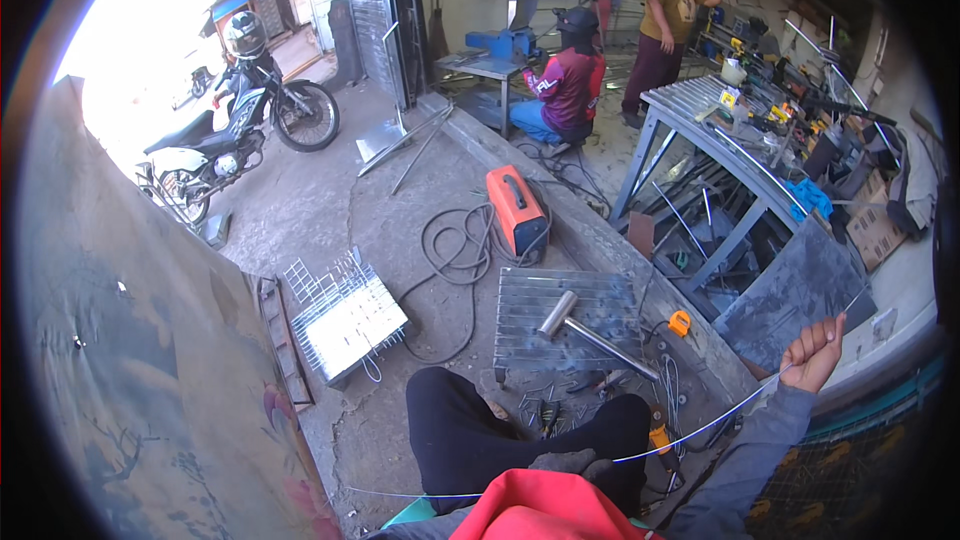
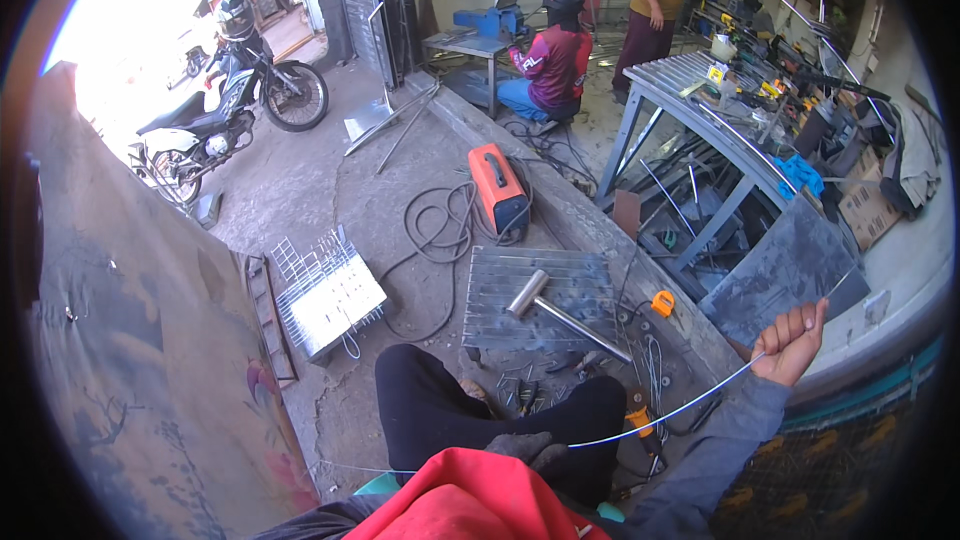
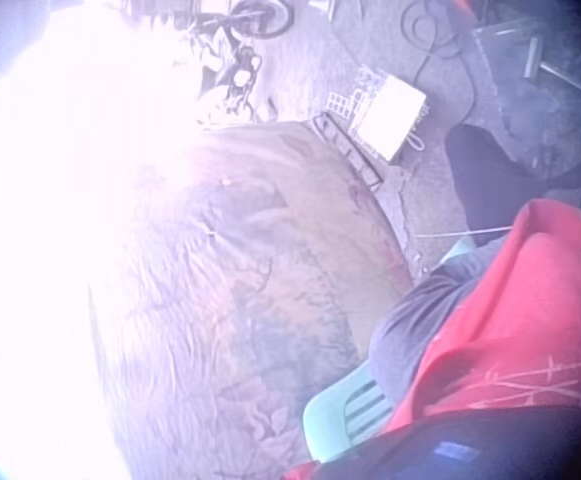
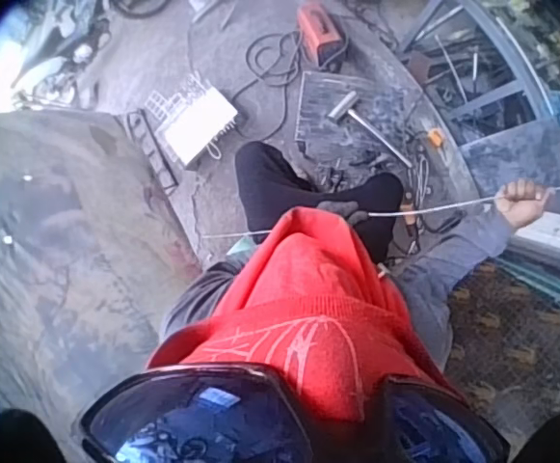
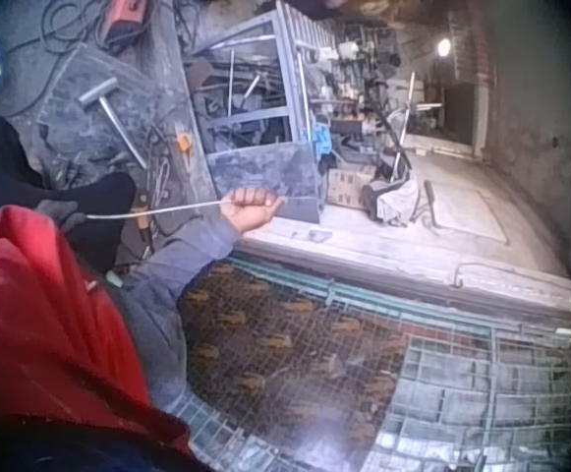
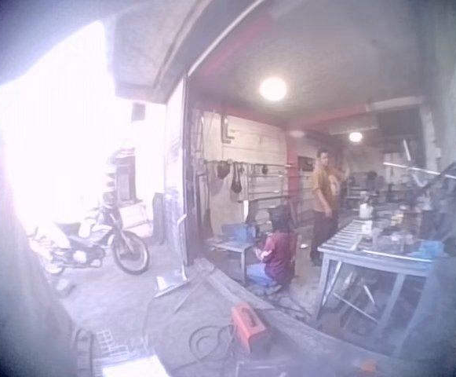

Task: Straightening a piece of metal wire by hammering it against a flat metal plate on a workbench.

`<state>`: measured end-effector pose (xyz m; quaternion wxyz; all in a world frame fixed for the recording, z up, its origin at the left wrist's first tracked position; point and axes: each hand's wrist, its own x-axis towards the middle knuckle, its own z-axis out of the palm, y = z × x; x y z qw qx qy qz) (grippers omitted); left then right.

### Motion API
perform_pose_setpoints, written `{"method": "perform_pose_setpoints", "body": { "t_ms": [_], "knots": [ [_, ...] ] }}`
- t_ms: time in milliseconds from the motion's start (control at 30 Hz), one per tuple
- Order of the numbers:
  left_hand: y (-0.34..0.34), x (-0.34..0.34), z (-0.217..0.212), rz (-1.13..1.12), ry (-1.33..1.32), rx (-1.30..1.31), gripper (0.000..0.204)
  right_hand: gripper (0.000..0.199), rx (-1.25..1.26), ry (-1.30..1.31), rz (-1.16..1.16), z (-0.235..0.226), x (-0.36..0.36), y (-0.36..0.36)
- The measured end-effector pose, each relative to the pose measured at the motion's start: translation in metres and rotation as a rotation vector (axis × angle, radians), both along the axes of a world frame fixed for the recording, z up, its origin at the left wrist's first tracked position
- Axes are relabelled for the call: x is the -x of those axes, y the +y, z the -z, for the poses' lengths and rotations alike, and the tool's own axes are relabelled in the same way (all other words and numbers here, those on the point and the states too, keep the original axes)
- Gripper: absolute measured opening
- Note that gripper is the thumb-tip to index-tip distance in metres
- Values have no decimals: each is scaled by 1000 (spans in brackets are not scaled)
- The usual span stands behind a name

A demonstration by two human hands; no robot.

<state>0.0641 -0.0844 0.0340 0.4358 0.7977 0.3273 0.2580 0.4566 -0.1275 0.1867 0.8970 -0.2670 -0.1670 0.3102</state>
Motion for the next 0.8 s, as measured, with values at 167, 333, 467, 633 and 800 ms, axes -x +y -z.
{"method": "perform_pose_setpoints", "body": {
  "t_ms": [167, 333, 467, 633, 800],
  "knots": [
    [0, 2, 0, -3, -3, -9, 27, 44, 3, 10, -27, 7, -9, 7],
    [2, 4, 2, -10, -5, -12, 28, 44, 58, 31, -29, 5, -4, 22],
    [5, 6, 3, -7, -8, -16, 28, 45, 144, 94, 47, 0, 1, 33],
    [5, 10, 6, -7, -8, -11, 28, 45, 188, 119, 26, 3, 0, 48],
    [6, 13, 9, -15, -12, -8, 28, 44, 195, 135, -57, 14, -9, 66]
  ]
}}
